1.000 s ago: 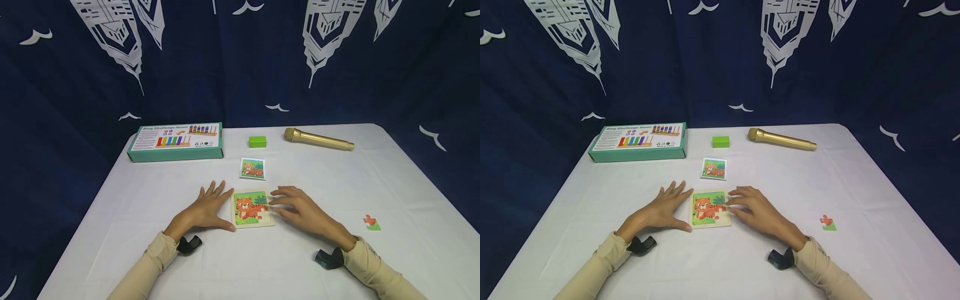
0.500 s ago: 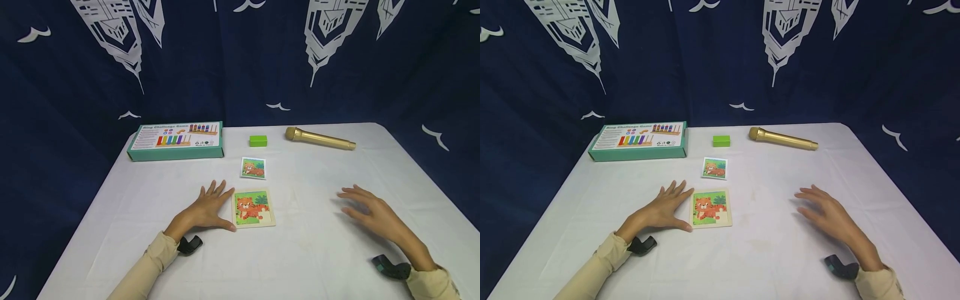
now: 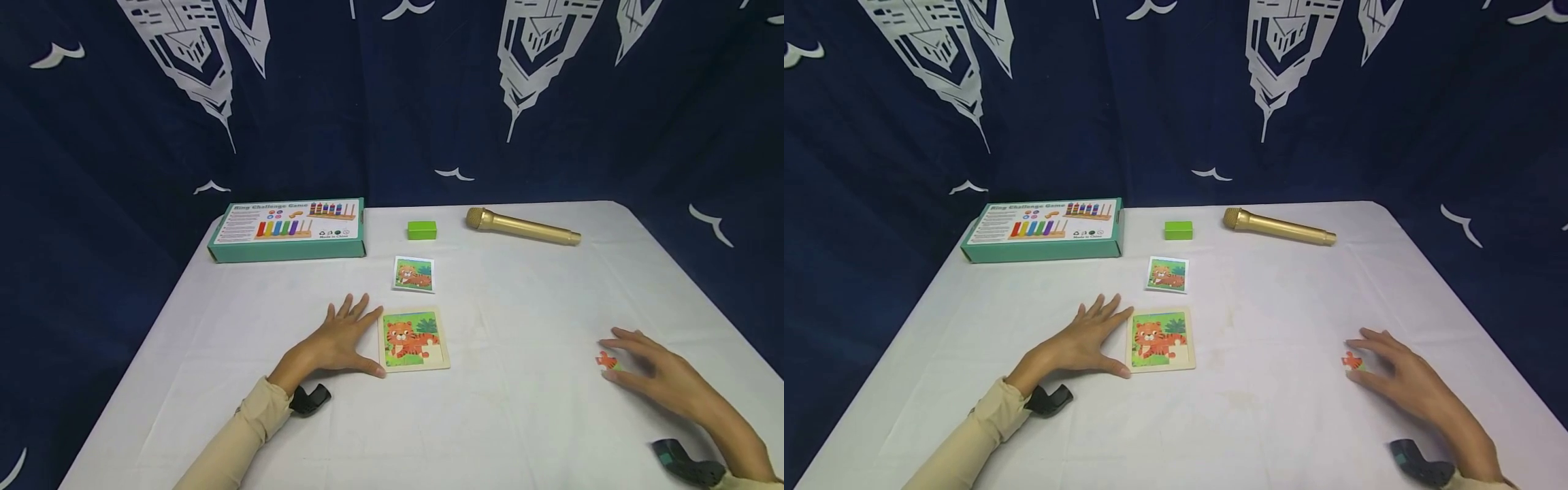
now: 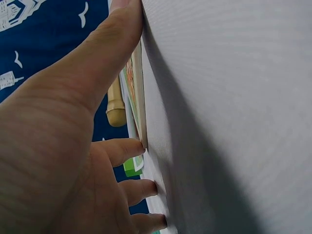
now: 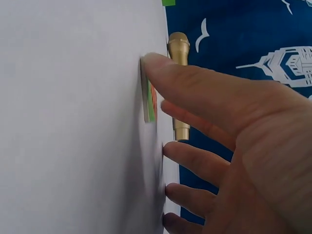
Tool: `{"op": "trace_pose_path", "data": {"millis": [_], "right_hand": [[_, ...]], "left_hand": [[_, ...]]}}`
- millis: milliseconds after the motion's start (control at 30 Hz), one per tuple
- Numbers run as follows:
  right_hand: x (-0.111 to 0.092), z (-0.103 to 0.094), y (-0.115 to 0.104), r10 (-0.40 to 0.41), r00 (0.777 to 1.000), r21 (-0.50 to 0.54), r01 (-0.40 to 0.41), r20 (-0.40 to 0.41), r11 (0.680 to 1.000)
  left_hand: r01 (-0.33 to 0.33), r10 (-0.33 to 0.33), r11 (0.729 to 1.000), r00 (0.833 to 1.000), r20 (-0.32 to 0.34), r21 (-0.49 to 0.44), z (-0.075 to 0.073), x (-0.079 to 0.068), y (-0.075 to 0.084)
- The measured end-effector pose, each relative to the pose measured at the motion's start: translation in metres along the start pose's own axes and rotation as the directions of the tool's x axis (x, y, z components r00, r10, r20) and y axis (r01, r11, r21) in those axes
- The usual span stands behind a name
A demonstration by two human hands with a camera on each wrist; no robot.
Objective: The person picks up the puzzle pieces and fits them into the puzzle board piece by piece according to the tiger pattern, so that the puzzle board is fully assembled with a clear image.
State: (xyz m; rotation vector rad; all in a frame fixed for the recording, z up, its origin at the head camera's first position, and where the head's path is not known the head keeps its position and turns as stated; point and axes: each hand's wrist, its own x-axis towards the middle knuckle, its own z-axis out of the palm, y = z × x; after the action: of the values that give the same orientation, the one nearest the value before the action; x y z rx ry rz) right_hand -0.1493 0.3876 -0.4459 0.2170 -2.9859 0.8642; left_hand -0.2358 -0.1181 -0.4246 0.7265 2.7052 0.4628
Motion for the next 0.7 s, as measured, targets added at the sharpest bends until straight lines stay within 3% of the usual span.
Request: {"op": "trace_pose_path", "data": {"millis": [200,400,700], "right_hand": [[-0.003,-0.003,0.006,-0.024,1.0,0.016,0.024,0.003,1.0],[0.001,-0.001,0.003,-0.092,0.994,0.005,0.093,-0.05,0.996],[0.006,-0.001,-0.008,-0.048,0.996,-0.012,0.048,-0.074,0.999]], "left_hand": [[0.001,-0.001,1.0,1.0,0.002,0.002,0.0,0.0,0.0],[0.003,-0.003,1.0,1.0,-0.001,-0.003,-0.001,-0.001,0.0],[-0.006,0.006,1.0,1.0,-0.006,0.0,0.0,0.0,0.0]]}}
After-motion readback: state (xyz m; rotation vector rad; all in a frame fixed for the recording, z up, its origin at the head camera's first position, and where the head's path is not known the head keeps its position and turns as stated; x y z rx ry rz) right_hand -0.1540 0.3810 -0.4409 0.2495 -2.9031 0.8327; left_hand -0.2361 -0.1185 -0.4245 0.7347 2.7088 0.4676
